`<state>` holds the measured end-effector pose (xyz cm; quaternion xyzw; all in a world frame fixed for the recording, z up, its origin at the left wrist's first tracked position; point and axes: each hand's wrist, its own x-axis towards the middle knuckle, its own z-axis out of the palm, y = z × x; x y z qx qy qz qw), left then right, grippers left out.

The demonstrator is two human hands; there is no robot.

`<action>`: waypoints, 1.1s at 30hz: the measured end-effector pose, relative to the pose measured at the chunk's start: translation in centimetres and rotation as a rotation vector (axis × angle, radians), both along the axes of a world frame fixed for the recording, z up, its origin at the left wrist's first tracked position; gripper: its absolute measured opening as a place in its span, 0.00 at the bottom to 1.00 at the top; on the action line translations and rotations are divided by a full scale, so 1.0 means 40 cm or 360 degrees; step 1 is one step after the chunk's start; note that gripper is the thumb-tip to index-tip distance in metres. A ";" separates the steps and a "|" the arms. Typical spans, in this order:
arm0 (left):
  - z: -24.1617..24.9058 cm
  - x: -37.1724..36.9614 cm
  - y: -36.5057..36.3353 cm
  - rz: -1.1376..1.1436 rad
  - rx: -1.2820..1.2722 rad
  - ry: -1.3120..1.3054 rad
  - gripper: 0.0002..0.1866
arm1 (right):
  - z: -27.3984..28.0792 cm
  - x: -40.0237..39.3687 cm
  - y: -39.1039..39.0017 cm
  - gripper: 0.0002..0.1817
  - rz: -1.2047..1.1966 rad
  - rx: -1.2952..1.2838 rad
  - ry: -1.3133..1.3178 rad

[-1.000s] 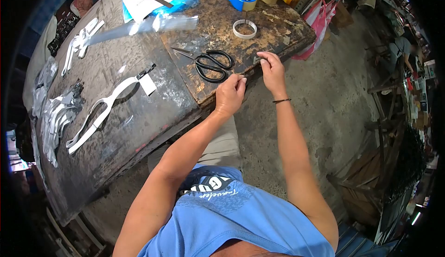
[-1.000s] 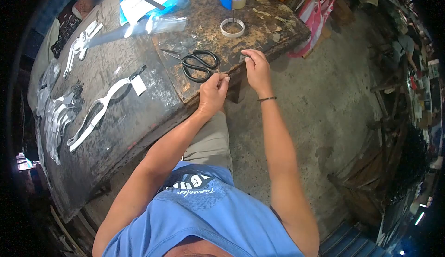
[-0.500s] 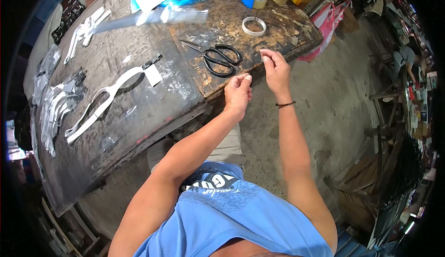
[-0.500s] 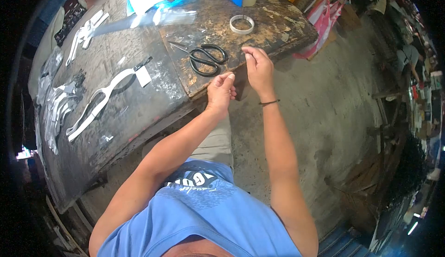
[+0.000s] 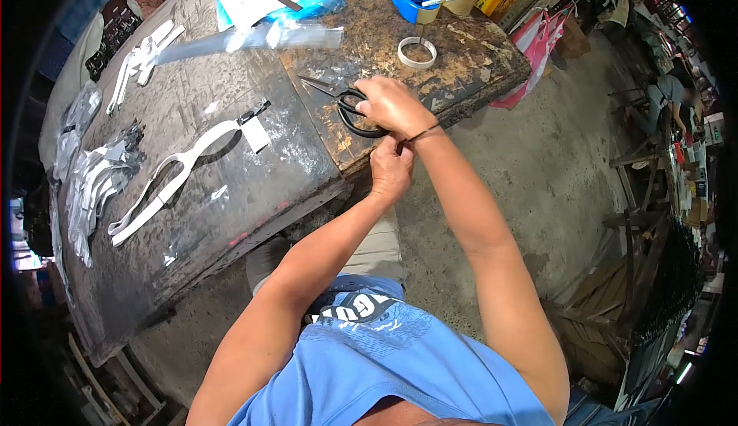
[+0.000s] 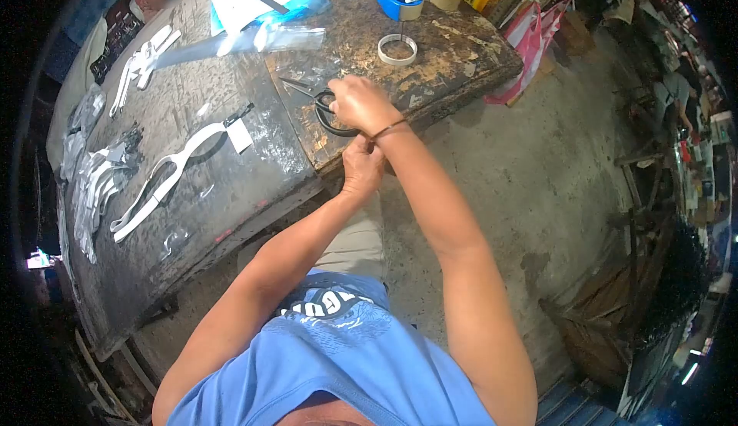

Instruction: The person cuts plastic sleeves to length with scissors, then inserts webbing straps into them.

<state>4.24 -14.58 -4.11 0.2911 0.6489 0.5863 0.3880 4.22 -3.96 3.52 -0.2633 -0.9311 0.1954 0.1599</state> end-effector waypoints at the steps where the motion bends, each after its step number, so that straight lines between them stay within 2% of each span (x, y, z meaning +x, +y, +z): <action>1: 0.010 -0.003 0.000 0.0045 0.0038 -0.0001 0.09 | 0.008 0.011 0.005 0.12 -0.0001 0.0006 -0.0002; 4: 0.021 -0.006 0.002 0.0126 0.0106 0.0049 0.06 | 0.002 0.034 0.026 0.12 -0.0053 -0.0063 0.0316; 5: 0.022 0.000 -0.002 0.0120 0.0104 0.0042 0.06 | -0.011 0.038 0.024 0.12 -0.0060 -0.0064 0.0310; 7: 0.031 0.012 -0.007 0.0099 0.0144 0.0302 0.07 | -0.007 0.031 0.011 0.14 0.0034 -0.0027 -0.0019; 9: 0.033 0.010 -0.009 0.0118 0.0222 0.0384 0.07 | -0.001 0.030 0.014 0.15 0.0011 -0.0077 -0.0023; 11: 0.030 -0.005 -0.011 0.0152 0.0293 0.0468 0.08 | -0.004 0.030 0.043 0.14 -0.0007 -0.0110 0.0299; 13: 0.029 -0.026 -0.016 -0.0031 0.0050 0.0486 0.11 | 0.003 0.053 0.111 0.12 -0.0134 -0.0001 0.0464; 14: 0.029 -0.029 -0.019 -0.0019 0.0069 0.0590 0.12 | -0.004 0.066 0.158 0.12 -0.0198 0.0077 0.0509; 15: 0.029 -0.033 -0.021 -0.0014 0.0073 0.0595 0.12 | 0.002 0.080 0.195 0.12 -0.0357 0.0124 0.0454; 17: 0.034 -0.039 -0.021 -0.0034 0.0127 0.0710 0.10 | -0.018 0.113 0.266 0.12 -0.0641 -0.0030 0.0386; 19: 0.047 -0.043 -0.018 -0.0044 0.0113 0.0699 0.10 | -0.048 0.137 0.328 0.12 -0.0707 -0.0112 0.0392; 21: 0.059 -0.050 -0.014 -0.0073 0.0138 0.0647 0.10 | -0.057 0.143 0.359 0.11 -0.0974 -0.0241 0.0167; 23: 0.075 -0.054 -0.014 -0.0087 0.0130 0.0632 0.10 | -0.070 0.130 0.391 0.12 -0.1033 -0.0310 0.0158; 25: 0.080 -0.060 -0.014 -0.0158 0.0087 0.0706 0.10 | -0.041 0.103 0.385 0.15 -0.1225 -0.0382 -0.0181; 29: 0.108 -0.062 -0.006 -0.0178 0.0075 0.0778 0.10 | -0.042 0.062 0.404 0.17 -0.1183 -0.0388 -0.0408; 31: 0.117 -0.070 0.003 -0.0179 0.0092 0.0829 0.10 | -0.034 0.048 0.404 0.16 -0.1241 -0.0498 -0.0280; 33: 0.124 -0.078 0.012 -0.0183 0.0139 0.0969 0.09 | -0.007 0.047 0.394 0.15 -0.1364 -0.0815 0.0107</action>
